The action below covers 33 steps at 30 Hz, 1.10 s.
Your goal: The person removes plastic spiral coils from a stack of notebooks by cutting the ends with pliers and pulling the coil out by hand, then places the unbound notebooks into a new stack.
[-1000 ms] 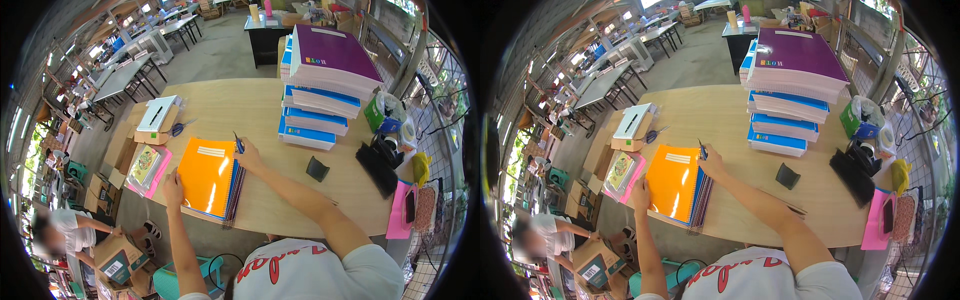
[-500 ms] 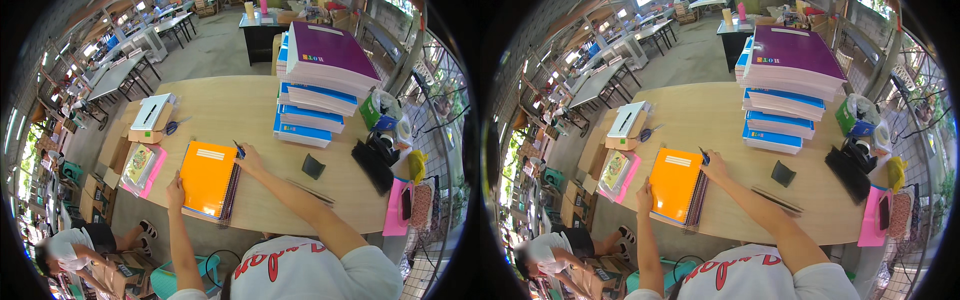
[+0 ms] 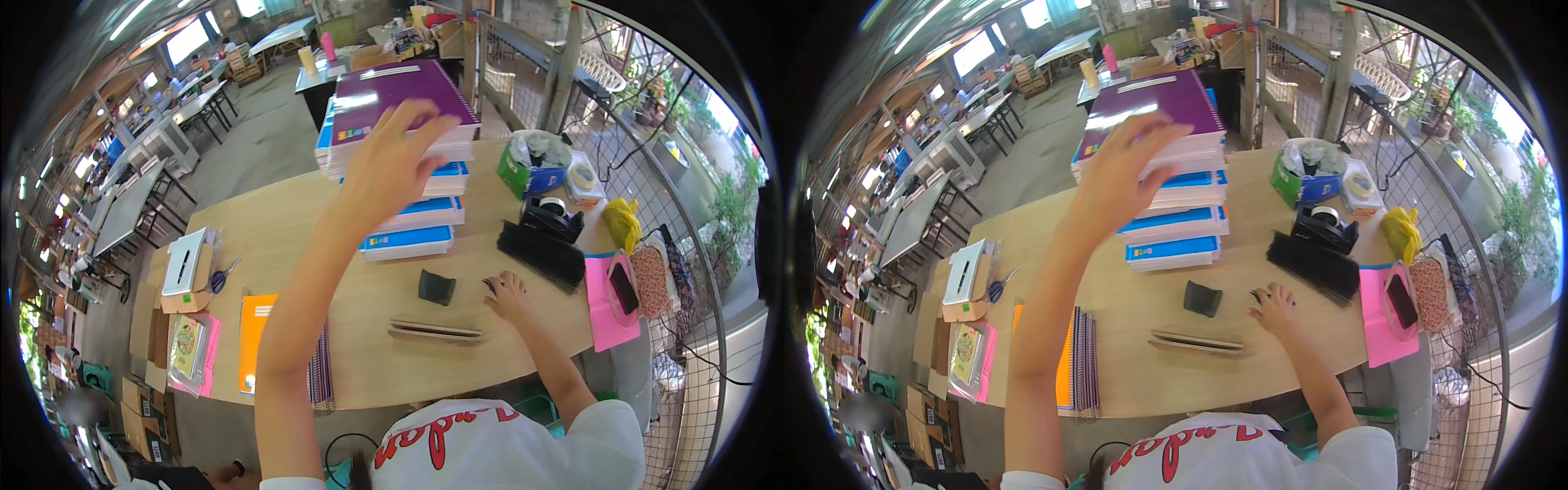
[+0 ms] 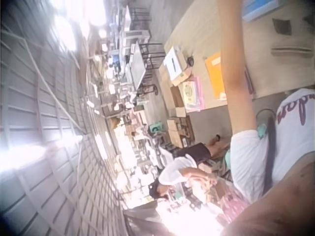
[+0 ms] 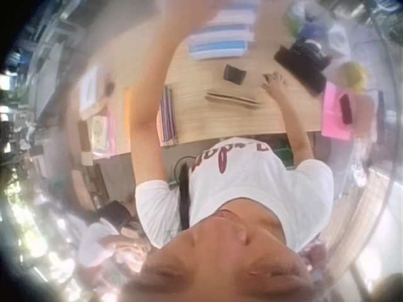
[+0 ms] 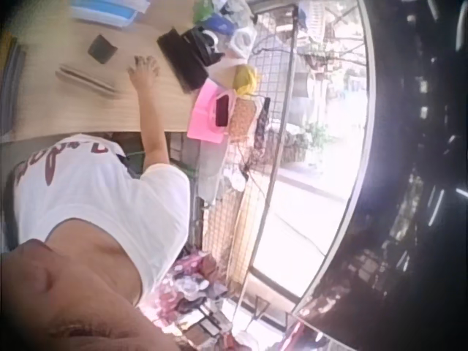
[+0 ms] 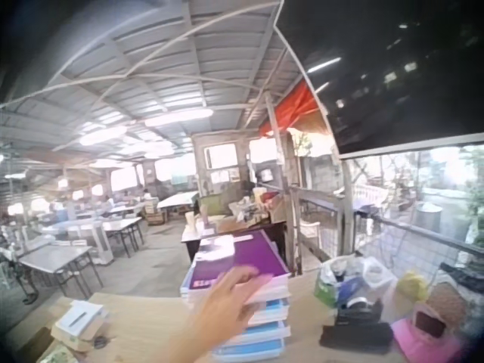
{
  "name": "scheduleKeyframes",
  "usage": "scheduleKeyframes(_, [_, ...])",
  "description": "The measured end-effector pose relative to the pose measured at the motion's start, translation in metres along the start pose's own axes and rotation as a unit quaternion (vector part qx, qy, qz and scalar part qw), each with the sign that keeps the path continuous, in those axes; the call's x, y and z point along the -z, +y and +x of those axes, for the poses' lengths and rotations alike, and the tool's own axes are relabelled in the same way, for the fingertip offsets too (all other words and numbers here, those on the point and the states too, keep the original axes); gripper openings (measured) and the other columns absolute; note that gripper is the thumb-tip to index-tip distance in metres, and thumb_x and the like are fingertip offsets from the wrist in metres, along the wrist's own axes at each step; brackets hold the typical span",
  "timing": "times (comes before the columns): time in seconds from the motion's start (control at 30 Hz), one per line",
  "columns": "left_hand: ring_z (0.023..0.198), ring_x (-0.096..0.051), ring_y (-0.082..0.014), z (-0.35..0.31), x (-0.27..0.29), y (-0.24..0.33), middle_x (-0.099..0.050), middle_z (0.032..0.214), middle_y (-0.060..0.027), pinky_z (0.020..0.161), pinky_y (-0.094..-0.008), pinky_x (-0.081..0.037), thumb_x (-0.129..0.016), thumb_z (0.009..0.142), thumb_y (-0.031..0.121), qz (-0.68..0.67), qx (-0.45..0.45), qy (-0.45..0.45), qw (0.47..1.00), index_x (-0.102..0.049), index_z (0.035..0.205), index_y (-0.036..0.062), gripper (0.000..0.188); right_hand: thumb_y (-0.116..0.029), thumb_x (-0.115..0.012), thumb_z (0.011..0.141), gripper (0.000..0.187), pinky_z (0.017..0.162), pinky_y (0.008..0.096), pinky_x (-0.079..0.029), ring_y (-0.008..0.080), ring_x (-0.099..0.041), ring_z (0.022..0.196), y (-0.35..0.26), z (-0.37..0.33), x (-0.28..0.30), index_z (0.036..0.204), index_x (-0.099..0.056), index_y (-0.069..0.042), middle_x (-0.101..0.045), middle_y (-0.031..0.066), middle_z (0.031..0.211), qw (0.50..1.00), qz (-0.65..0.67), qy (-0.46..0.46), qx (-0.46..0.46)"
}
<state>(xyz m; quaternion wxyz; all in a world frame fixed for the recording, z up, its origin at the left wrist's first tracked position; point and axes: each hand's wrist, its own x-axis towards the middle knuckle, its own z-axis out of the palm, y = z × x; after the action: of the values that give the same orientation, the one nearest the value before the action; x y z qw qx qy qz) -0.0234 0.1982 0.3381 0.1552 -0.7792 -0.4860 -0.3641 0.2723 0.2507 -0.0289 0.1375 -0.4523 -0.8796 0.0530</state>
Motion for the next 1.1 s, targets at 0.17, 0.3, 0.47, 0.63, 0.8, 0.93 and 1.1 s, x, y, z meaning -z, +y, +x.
scheduleKeyframes(0.17, [0.108, -0.060, -0.0296, 0.079, -0.033, -0.009, -0.058, 0.121, -0.0083, 0.092, -0.0433, -0.049, -0.077, 0.075, 0.004, 0.067, -0.034, -0.125, 0.989, -0.066, 0.121, 0.0170, 0.048, -0.026, -0.075, 0.081, 0.055, 0.095, 0.0482, -0.047, 0.0364, -0.054, 0.119, -0.062, -0.037, 0.072, 0.130, -0.056, -0.013, -0.055, 0.0168, 0.131, 0.926, 0.252, -0.229, 0.164])
scheduleKeyframes(0.3, [0.103, -0.061, -0.0286, 0.110, -0.043, -0.023, -0.065, 0.108, -0.0079, 0.088, -0.0411, -0.049, -0.077, 0.072, 0.000, 0.070, -0.016, -0.321, 0.944, -0.070, 0.110, 0.0136, 0.041, -0.018, -0.075, 0.080, 0.048, 0.084, 0.0460, -0.052, 0.0357, -0.064, 0.100, -0.058, -0.032, 0.032, 0.125, -0.060, -0.011, -0.066, 0.0152, 0.109, 0.958, 0.227, -0.121, 0.127])
scheduleKeyframes(0.47, [0.097, -0.062, -0.0250, 0.113, -0.036, -0.028, -0.067, 0.101, -0.0075, 0.086, -0.0379, -0.049, -0.075, 0.074, 0.000, -0.019, -0.014, -0.334, 0.942, -0.070, 0.107, 0.0106, 0.035, -0.017, -0.073, 0.080, 0.045, 0.081, 0.0452, -0.053, 0.0356, -0.065, 0.096, -0.056, -0.011, 0.035, 0.124, -0.061, -0.012, -0.067, 0.0144, 0.106, 0.951, 0.237, -0.118, 0.156])
scheduleKeyframes(0.63, [0.094, -0.061, -0.0231, 0.117, -0.033, -0.024, -0.066, 0.101, -0.0069, 0.084, -0.0374, -0.050, -0.074, 0.075, 0.001, -0.002, 0.002, -0.350, 0.937, -0.069, 0.106, 0.0102, 0.032, -0.019, -0.075, 0.080, 0.051, 0.083, 0.0444, -0.054, 0.0343, -0.065, 0.102, -0.054, -0.004, 0.042, 0.128, -0.060, -0.015, -0.065, 0.0131, 0.112, 0.948, 0.216, -0.171, 0.162])
scheduleKeyframes(0.8, [0.092, -0.061, -0.0233, 0.122, -0.037, -0.027, -0.065, 0.100, -0.0073, 0.081, -0.0373, -0.052, -0.073, 0.075, 0.000, 0.016, -0.020, -0.356, 0.934, -0.067, 0.104, 0.0092, 0.030, -0.023, -0.081, 0.075, 0.067, 0.094, 0.0440, -0.051, 0.0345, -0.059, 0.115, -0.059, 0.010, 0.086, 0.137, -0.055, -0.018, -0.058, 0.0116, 0.128, 0.946, 0.267, -0.086, 0.164])
scheduleKeyframes(0.93, [0.093, -0.061, -0.0239, 0.124, -0.037, -0.027, -0.062, 0.099, -0.0073, 0.082, -0.0371, -0.052, -0.072, 0.075, -0.002, 0.018, -0.039, -0.373, 0.927, -0.066, 0.102, 0.0086, 0.029, -0.022, -0.081, 0.075, 0.069, 0.098, 0.0437, -0.049, 0.0329, -0.056, 0.120, -0.055, 0.014, 0.097, 0.138, -0.054, -0.019, -0.058, 0.0113, 0.130, 0.942, 0.287, -0.083, 0.154])
scheduleKeyframes(1.1, [0.089, -0.064, -0.0263, 0.123, -0.033, -0.039, -0.068, 0.098, -0.0088, 0.077, -0.0400, -0.050, -0.074, 0.073, 0.004, -0.010, -0.057, -0.342, 0.938, -0.066, 0.100, 0.0119, 0.029, -0.023, -0.082, 0.075, 0.069, 0.098, 0.0444, -0.049, 0.0349, -0.055, 0.121, -0.057, 0.005, 0.104, 0.138, -0.055, -0.020, -0.056, 0.0145, 0.131, 0.928, 0.322, -0.093, 0.164])
